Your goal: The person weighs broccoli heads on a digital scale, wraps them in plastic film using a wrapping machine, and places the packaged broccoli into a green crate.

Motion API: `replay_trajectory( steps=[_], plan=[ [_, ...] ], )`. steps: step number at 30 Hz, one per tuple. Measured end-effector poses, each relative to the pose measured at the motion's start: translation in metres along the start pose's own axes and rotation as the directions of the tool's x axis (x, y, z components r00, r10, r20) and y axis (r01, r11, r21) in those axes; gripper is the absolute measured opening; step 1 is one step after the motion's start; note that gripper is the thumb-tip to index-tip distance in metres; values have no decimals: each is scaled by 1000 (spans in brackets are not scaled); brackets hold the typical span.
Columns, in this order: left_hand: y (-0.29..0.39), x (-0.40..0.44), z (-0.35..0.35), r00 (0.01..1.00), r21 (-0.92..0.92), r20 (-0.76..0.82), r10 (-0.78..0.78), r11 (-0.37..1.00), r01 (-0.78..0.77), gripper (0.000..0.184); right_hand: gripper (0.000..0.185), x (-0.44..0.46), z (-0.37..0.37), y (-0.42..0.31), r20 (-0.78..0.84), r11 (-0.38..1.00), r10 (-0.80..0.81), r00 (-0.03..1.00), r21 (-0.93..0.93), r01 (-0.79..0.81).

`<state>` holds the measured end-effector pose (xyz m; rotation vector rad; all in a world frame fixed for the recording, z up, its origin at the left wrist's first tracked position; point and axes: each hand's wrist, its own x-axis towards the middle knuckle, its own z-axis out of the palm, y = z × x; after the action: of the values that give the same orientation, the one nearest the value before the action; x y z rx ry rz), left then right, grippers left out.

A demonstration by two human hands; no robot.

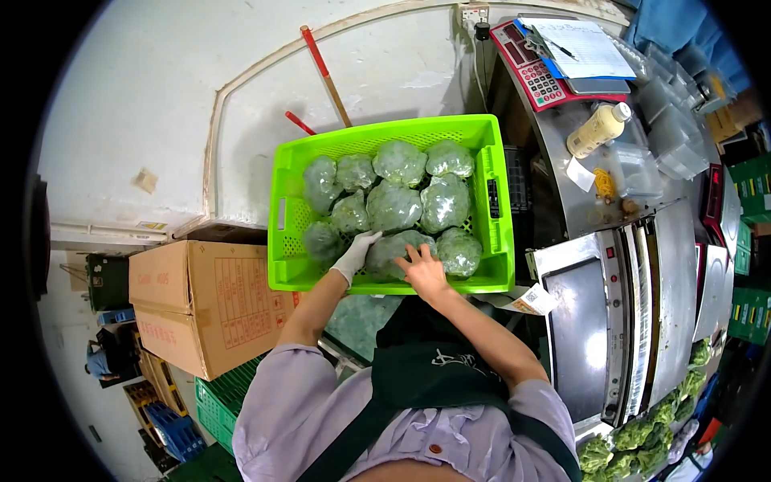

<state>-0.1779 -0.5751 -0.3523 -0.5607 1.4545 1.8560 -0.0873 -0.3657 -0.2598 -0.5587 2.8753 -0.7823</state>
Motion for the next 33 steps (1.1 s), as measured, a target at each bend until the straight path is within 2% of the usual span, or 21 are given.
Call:
replay_trajectory(
  steps=[3, 7, 9, 10, 11, 12, 13, 16, 18, 19, 20, 22, 23, 25, 26, 27, 28, 29, 30, 32, 33],
  plan=[
    [-5, 6, 2, 998, 28, -65, -24, 999, 26, 32, 51, 7, 6, 5, 36, 1000, 17, 999, 10, -18],
    [-11, 17, -8, 999, 133, -51, 19, 991, -12, 36, 50, 11, -2, 12, 82, 995, 19, 996, 91, -27],
    [-5, 8, -7, 988, 387, -143, 56, 922, 4, 39, 48, 6, -8, 9, 93, 993, 25, 995, 110, -35],
    [4, -7, -4, 988, 390, -143, 57, 921, 3, 39, 46, 1, -12, 7, 107, 990, 36, 994, 130, -50],
    [18, -28, -2, 981, 490, -193, 31, 869, 69, 43, 46, -6, -13, 7, 102, 990, 40, 994, 130, -53],
    [28, -42, -4, 970, 580, -243, 12, 804, 135, 47, 43, -15, -14, 9, 72, 972, 76, 995, 216, -90],
    [29, -47, -17, 951, 567, -308, 15, 806, 171, 51, 40, -23, -17, 11, 44, 946, 115, 992, 300, -123],
    [34, -79, -55, 908, 415, -415, -51, 878, 239, 59, 36, -48, -34, 9, -26, 897, 218, 976, 399, -190],
    [32, -75, -75, 814, 267, -550, -189, 883, 385, 64, 34, -62, -38, 5, -93, 899, 230, 969, 401, -175],
    [33, -77, -76, 762, 229, -629, -151, 901, 368, 67, 33, -68, -39, 4, -73, 894, 245, 967, 402, -197],
    [29, -70, -90, 769, 190, -633, -92, 944, 270, 70, 32, -71, -41, 3, -56, 891, 258, 965, 400, -215],
    [34, -73, -90, 810, -34, -558, -182, 980, 197, 70, 30, -78, -46, -4, -62, 891, 244, 968, 408, -199],
    [31, -68, -95, 808, -34, -563, -175, 981, 189, 70, 29, -81, -47, -6, -65, 898, 232, 970, 398, -188],
    [36, -66, -90, 901, -352, -404, -159, 936, 8, 70, 26, -85, -48, -9, -74, 911, 215, 974, 375, -173],
    [38, -62, -85, 825, -337, -535, -182, 941, -11, 74, 26, -85, -48, -9, -81, 912, 207, 975, 377, -162],
    [35, -54, -78, 751, -195, -661, 13, 962, -189, 78, 25, -87, -49, -9, -52, 905, 215, 975, 386, -179],
    [30, -44, -80, 632, -33, -747, 204, 939, -342, 82, 25, -88, -49, -9, -18, 898, 223, 975, 393, -198],
    [21, -20, -102, 519, 315, -736, 435, 898, -306, 86, 23, -89, -49, -9, -29, 901, 223, 974, 388, -194],
    [24, -16, -104, 516, 313, -740, 433, 899, -306, 86, 23, -89, -50, -9, -27, 902, 219, 975, 387, -192],
    [21, -12, -109, 463, 531, -714, 525, 837, -130, 87, 21, -90, -52, -10, 1, 898, 217, 976, 392, -200],
    [32, -27, -96, 479, 583, -704, 525, 812, -34, 87, 21, -89, -53, -11, 3, 899, 214, 977, 390, -198]
  ],
)
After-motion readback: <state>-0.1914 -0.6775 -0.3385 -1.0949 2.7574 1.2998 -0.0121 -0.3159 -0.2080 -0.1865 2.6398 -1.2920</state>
